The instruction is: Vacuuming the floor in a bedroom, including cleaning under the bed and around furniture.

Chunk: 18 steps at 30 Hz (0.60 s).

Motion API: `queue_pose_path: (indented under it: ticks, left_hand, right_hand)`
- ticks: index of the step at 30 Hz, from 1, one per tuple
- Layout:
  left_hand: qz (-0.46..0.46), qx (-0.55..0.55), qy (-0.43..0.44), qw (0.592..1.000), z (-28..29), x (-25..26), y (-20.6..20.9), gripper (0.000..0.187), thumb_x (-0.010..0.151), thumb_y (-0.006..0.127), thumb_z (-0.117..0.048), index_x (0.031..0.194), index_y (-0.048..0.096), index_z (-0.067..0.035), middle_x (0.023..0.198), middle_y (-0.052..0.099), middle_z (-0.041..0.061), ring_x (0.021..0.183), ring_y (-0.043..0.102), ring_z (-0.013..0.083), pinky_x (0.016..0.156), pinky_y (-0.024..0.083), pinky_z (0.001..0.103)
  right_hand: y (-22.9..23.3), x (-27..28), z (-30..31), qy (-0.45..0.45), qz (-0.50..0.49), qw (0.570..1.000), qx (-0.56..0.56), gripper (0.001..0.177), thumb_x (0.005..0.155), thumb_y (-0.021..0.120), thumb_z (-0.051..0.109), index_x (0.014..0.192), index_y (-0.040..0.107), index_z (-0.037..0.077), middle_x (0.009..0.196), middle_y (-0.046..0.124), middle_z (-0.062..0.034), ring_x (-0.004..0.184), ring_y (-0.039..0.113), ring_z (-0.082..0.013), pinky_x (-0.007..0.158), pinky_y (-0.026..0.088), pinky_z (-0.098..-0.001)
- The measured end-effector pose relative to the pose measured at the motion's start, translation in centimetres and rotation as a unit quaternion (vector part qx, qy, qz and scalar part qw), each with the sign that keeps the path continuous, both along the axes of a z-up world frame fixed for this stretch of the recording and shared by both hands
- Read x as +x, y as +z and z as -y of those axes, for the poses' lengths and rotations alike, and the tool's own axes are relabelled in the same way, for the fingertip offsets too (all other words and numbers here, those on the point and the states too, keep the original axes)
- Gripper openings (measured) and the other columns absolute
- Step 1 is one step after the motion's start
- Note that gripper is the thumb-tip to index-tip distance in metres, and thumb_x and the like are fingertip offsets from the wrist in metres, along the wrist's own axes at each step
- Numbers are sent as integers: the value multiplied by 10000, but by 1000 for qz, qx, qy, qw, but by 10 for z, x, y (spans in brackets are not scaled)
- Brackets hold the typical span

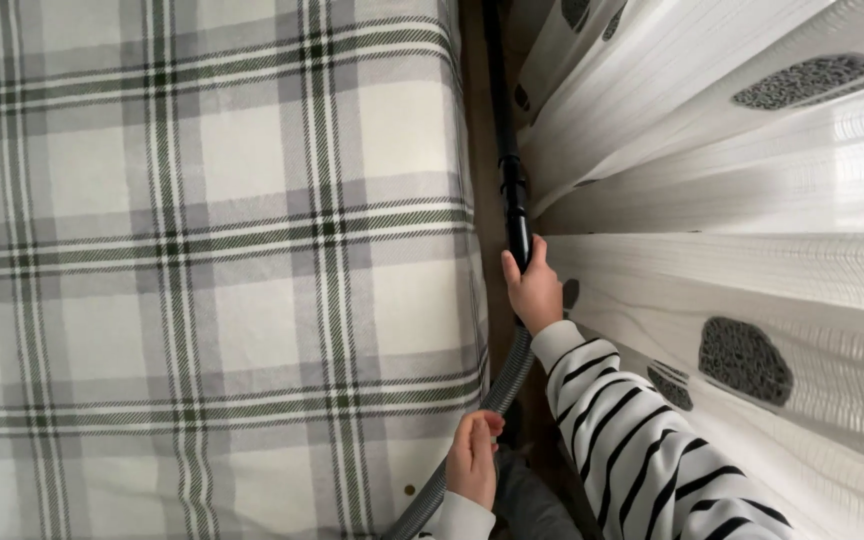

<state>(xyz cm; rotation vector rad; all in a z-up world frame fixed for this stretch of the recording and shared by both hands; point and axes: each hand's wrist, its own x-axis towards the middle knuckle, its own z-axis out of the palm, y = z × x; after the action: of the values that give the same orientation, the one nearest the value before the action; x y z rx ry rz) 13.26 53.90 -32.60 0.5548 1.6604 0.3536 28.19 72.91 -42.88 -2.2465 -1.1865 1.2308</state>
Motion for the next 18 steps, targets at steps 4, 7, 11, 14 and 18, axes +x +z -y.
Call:
queue_pose_path:
  ticks: [4,7,11,14,18]
  left_hand:
    - [5,7,12,1000,9,3,-17,388,1040,376,-378,1026,708,-176,1040,777,-49,968,716,91,849,569,264]
    - [15,-51,17,998,16,7,-21,396,1047,368,-382,1046,707,-178,1057,776,-53,972,723,74,863,560,245]
    - [27,-80,-17,996,25,7,-22,446,1003,372,-499,1041,700,-200,1036,782,-80,969,738,54,849,561,225]
    - [34,-74,-25,996,40,-3,-22,420,1010,386,-473,1036,699,-195,1022,770,-77,950,737,60,842,562,227]
    - [55,-106,8,993,53,-19,-21,355,1051,424,-385,1037,698,-160,1013,764,-51,924,725,76,850,562,228]
  right_hand:
    - [-1,11,-54,4,2,1000,12,643,990,443,559,1483,340,161,1071,712,-220,902,658,-524,748,480,-576]
    - [7,14,-91,-4,1,1000,6,651,995,460,535,1508,326,158,1156,705,-216,975,660,-508,837,488,-570]
    - [13,26,-125,-9,34,999,13,607,994,454,549,1455,353,167,1164,690,-222,985,647,-519,851,489,-596]
    - [16,35,-123,-7,57,998,16,587,993,461,564,1417,371,169,1188,679,-249,1022,625,-562,877,469,-625]
    - [38,45,-89,-5,63,998,3,586,1011,443,560,1427,355,157,1130,692,-254,952,644,-547,807,488,-622]
